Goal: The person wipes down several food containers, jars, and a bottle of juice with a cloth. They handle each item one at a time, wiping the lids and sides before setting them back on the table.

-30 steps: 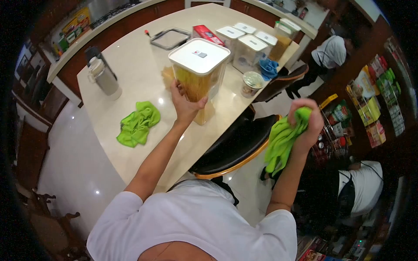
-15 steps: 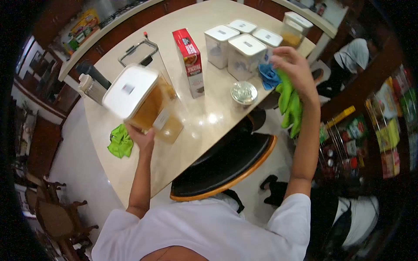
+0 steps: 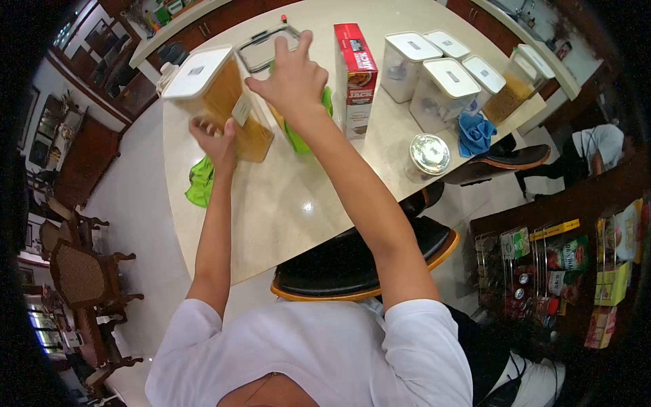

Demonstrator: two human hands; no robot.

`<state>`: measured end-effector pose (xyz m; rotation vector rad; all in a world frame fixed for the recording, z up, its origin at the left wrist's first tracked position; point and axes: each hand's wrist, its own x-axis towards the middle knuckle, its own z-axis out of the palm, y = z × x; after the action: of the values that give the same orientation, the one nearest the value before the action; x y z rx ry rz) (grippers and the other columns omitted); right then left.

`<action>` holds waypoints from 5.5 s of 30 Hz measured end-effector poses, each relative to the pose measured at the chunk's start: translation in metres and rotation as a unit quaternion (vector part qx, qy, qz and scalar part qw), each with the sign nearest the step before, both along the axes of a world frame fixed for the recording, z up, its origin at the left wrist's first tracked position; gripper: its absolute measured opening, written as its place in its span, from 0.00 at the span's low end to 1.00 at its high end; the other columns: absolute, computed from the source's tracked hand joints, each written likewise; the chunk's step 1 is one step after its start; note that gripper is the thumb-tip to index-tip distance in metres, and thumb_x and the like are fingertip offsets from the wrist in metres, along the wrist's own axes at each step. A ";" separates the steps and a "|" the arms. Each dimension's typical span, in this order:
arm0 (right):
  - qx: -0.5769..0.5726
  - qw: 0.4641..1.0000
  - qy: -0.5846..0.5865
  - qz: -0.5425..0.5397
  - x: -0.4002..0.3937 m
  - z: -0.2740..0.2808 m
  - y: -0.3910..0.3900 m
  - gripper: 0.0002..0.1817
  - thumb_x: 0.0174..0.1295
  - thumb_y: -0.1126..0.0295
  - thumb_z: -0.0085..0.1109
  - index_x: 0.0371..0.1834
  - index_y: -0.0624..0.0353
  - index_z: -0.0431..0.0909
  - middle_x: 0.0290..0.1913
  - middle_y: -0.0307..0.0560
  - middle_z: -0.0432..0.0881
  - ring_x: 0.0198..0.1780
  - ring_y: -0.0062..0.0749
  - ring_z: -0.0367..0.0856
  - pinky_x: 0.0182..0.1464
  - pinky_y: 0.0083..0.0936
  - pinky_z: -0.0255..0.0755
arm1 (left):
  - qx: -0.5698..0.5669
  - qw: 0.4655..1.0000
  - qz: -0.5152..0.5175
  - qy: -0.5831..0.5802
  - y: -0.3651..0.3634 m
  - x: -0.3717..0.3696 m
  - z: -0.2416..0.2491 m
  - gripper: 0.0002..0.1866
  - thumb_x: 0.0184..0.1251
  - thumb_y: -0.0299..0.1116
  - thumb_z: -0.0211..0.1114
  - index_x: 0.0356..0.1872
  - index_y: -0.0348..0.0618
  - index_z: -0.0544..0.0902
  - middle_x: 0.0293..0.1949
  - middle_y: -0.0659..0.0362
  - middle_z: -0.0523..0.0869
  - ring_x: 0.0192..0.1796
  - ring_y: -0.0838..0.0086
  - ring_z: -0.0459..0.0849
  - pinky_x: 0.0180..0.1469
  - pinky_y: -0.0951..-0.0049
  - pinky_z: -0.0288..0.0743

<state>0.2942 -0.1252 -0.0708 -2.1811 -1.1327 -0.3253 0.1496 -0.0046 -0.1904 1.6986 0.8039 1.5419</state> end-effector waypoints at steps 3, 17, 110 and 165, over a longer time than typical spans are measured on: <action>0.134 0.990 -0.034 -0.021 0.002 -0.007 -0.009 0.39 0.35 0.48 0.71 0.53 0.52 0.72 0.58 0.59 0.61 0.35 0.56 0.82 0.38 0.46 0.75 | 0.011 1.000 -0.004 -0.009 0.022 0.021 0.000 0.52 0.39 0.39 0.78 0.64 0.33 0.55 0.54 0.49 0.66 0.58 0.62 0.66 0.60 0.65 0.64; 0.100 0.992 -0.076 -0.026 0.020 -0.008 -0.087 0.40 0.35 0.49 0.74 0.54 0.55 0.72 0.63 0.57 0.63 0.46 0.50 0.81 0.44 0.43 0.77 | 0.045 0.965 -0.233 0.109 0.029 0.113 0.020 0.42 0.46 0.48 0.77 0.56 0.31 0.68 0.52 0.46 0.79 0.57 0.61 0.75 0.60 0.66 0.67; -0.032 0.966 0.149 -0.209 0.066 -0.128 -0.229 0.61 0.42 0.47 0.73 0.74 0.61 0.46 0.72 0.75 0.41 0.74 0.64 0.45 0.71 0.45 0.51 | 0.145 0.948 -0.263 -0.105 -0.038 -0.127 0.141 0.43 0.60 0.59 0.52 0.69 0.37 0.61 0.68 0.47 0.66 0.71 0.59 0.61 0.69 0.56 0.55; -0.104 0.902 -0.041 0.418 -0.133 0.101 -0.062 0.10 0.46 0.71 0.62 0.31 0.64 0.81 0.35 0.47 0.72 0.39 0.35 0.70 0.43 0.29 0.62 | -0.083 0.839 -0.515 0.154 -0.036 -0.111 0.056 0.57 0.32 0.43 0.82 0.69 0.44 0.59 0.59 0.50 0.70 0.61 0.59 0.71 0.64 0.68 0.65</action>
<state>0.1610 -0.1871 0.0306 -1.6370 -2.0882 0.0955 0.0390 -0.0405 -0.1347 1.7867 0.0592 0.4472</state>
